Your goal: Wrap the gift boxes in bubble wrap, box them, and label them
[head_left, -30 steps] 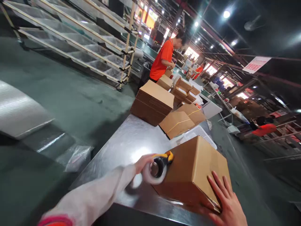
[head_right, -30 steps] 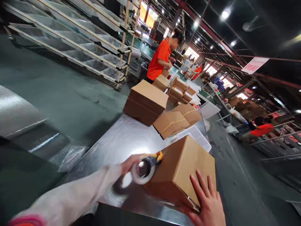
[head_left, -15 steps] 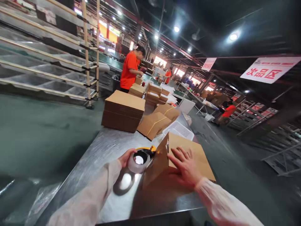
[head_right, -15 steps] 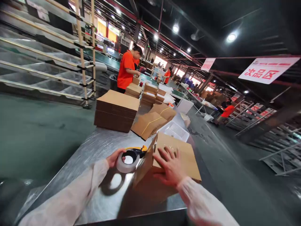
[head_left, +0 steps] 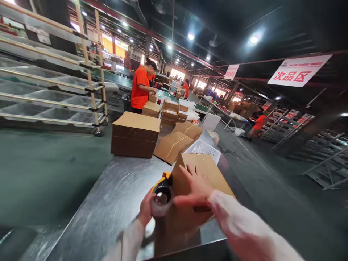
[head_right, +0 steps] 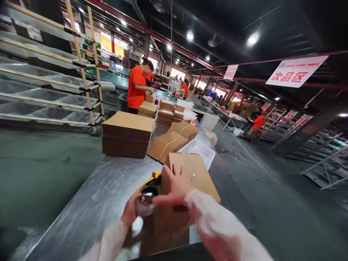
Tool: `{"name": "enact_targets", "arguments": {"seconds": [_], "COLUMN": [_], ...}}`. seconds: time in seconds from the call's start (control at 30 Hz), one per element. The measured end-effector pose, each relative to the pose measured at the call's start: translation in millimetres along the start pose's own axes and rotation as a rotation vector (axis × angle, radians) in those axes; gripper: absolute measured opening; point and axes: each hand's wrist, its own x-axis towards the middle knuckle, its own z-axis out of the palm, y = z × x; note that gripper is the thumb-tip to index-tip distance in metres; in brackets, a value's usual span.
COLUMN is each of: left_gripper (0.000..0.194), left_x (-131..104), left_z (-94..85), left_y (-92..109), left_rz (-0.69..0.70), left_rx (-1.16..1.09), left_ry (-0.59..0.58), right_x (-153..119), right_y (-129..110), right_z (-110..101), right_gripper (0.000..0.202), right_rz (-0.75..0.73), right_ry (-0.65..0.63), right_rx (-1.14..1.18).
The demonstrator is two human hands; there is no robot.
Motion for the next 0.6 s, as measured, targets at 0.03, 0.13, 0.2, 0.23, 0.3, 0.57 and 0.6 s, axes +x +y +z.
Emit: {"name": "enact_targets", "arguments": {"seconds": [0.03,0.13,0.2,0.23,0.3,0.57,0.6], "left_gripper": [0.046,0.03,0.029,0.029,0.03,0.07,0.074], "left_x": [19,62,70,67,44,-91,-97], "left_z": [11.1,35.6,38.7,34.1,11.6,-85.1,-84.6], "left_y": [25,85,104,107,103,13,3], "left_rz": [-0.032,-0.153,-0.234,-0.262,-0.286,-0.014,0.016], "left_rx": [-0.003,0.038,0.071,0.083,0.098,-0.184,-0.196], "left_ry": [-0.028,-0.148,-0.231,-0.256,-0.265,0.025,0.055], "right_x": [-12,-37,-40,-38,-32,-10,-7], "right_y": [15,56,68,68,62,3,-5], "right_z": [-2,7,20,27,38,47,47], "right_gripper": [0.126,0.118,0.098,0.088,0.077,0.075,0.077], "right_rz": [-0.191,-0.401,-0.306,-0.24,-0.136,0.127,0.172], "right_ry": [-0.089,-0.064,0.059,0.114,0.195,0.303,0.308], "right_rx": [-0.029,-0.156,-0.182,-0.169,-0.127,-0.118,-0.118]}}
